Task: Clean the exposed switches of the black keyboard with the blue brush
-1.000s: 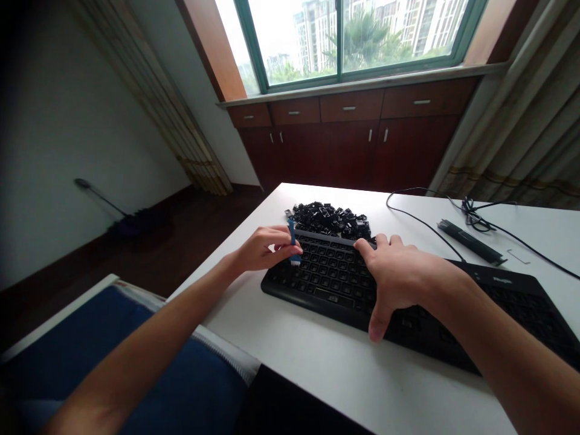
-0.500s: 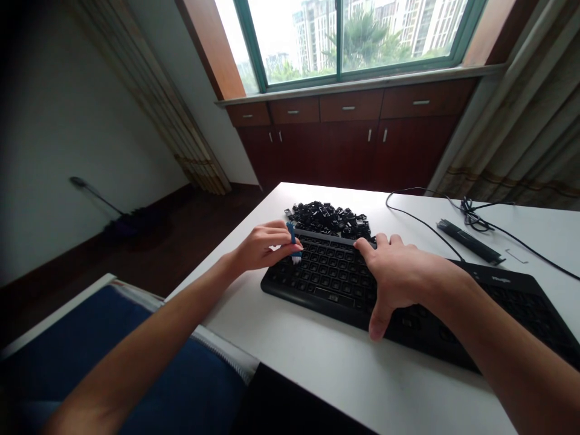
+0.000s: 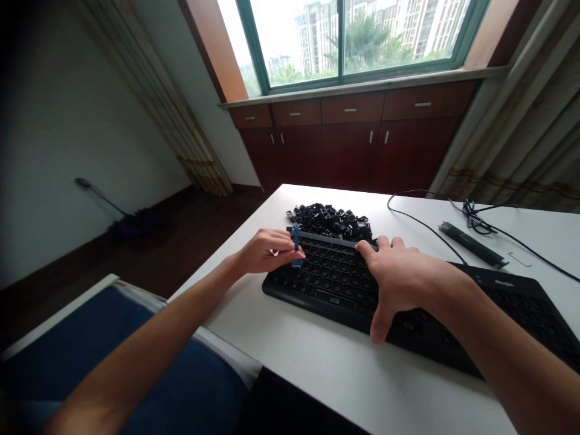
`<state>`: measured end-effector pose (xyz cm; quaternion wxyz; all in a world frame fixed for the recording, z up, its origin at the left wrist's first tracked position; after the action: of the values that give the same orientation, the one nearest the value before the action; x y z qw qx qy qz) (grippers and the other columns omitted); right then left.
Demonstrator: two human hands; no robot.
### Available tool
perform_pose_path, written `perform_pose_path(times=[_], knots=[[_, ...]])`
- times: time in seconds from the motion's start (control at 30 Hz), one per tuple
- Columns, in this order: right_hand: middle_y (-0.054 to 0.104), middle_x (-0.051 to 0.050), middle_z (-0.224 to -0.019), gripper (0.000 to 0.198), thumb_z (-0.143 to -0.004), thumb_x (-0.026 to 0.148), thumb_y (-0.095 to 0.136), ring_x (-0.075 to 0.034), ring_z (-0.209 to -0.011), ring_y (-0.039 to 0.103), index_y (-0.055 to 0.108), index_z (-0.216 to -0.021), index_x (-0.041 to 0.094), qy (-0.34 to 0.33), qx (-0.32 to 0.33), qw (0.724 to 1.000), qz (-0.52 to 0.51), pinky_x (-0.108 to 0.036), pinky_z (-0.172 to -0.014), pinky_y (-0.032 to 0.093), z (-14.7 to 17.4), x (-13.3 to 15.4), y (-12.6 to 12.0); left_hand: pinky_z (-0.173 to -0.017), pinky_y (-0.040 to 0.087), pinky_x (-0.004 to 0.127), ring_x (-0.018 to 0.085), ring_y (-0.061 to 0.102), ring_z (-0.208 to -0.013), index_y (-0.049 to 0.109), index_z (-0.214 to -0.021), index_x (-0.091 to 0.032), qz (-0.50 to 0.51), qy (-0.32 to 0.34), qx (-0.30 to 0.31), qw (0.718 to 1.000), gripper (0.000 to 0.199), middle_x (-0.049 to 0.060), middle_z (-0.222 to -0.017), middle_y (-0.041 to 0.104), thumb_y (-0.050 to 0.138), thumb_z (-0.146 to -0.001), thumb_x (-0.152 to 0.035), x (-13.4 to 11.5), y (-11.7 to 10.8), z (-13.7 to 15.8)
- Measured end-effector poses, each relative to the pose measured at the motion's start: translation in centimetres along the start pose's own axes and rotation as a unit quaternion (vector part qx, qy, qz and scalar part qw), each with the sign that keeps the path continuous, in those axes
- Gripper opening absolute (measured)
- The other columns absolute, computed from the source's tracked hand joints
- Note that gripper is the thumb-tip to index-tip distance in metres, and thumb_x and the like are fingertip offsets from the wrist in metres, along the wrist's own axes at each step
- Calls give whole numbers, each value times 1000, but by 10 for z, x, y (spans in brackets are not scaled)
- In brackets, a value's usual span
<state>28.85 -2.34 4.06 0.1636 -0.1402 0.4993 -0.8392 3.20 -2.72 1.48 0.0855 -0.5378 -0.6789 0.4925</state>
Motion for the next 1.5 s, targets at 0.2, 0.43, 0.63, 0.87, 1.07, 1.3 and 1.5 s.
perform_pose_path(times=[0.2, 0.43, 0.63, 0.87, 1.07, 1.3, 1.5], knots=[[40, -22, -140, 154, -19, 65, 80, -47, -123, 41, 22, -153, 17, 2, -2, 1000, 2, -53, -89, 48, -1, 1, 0, -52, 41, 23, 9, 51, -52, 69, -67, -14, 2, -9, -1, 1000, 32, 4, -60, 64, 61, -91, -33, 0, 0, 0], [41, -22, -139, 155, -18, 65, 81, -47, -120, 43, 23, -153, 17, 2, -4, 1000, -3, -54, -89, 48, 1, 0, -2, -58, 47, 24, 11, 59, -59, 73, -78, -16, -8, 2, -7, 1000, 23, 6, -67, 69, 61, -91, -30, 1, -1, 1], [39, -21, -141, 158, -18, 67, 80, -45, -123, 42, 18, -155, 18, 2, 5, 1000, 2, -52, -90, 49, 1, 0, -2, -65, 51, 27, 14, 62, -68, 75, -88, -17, -47, 27, -11, 998, 19, 7, -76, 73, 60, -92, -28, 2, -2, 2], [41, -21, -139, 154, -19, 66, 81, -47, -121, 43, 23, -154, 18, 1, -4, 1000, 2, -54, -88, 48, 0, 0, -1, -66, 50, 27, 13, 62, -67, 74, -88, -19, -77, 32, -17, 996, 19, 5, -74, 73, 59, -92, -29, 1, -3, 2], [42, -21, -138, 155, -17, 67, 80, -47, -121, 43, 23, -153, 20, -1, -8, 1000, -4, -55, -86, 49, -1, -1, 0, -62, 49, 26, 12, 61, -65, 75, -88, -18, -39, 25, -14, 999, 20, 7, -73, 73, 60, -92, -29, 1, -4, 0], [40, -22, -140, 156, -19, 66, 81, -46, -122, 43, 20, -154, 17, -3, -2, 1000, -2, -53, -90, 48, -1, 0, 1, -56, 44, 24, 10, 54, -58, 74, -77, -16, -4, -3, -4, 1000, 23, 5, -65, 68, 62, -91, -30, 0, -1, 0], [39, -22, -142, 155, -20, 65, 81, -47, -124, 40, 19, -155, 16, 7, 4, 1000, 7, -54, -91, 47, 1, 2, -2, -52, 42, 23, 9, 52, -55, 70, -68, -14, 16, -12, -1, 1000, 27, 5, -62, 65, 64, -89, -29, 0, 0, -1]])
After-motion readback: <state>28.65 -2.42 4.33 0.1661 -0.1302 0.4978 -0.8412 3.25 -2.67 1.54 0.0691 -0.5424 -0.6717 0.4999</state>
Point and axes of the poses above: each hand's wrist, its own z-axis away from the middle knuckle, its own y-axis out of the palm, x = y × z, the point moved 3 cm from there along -z, towards the middle knuckle
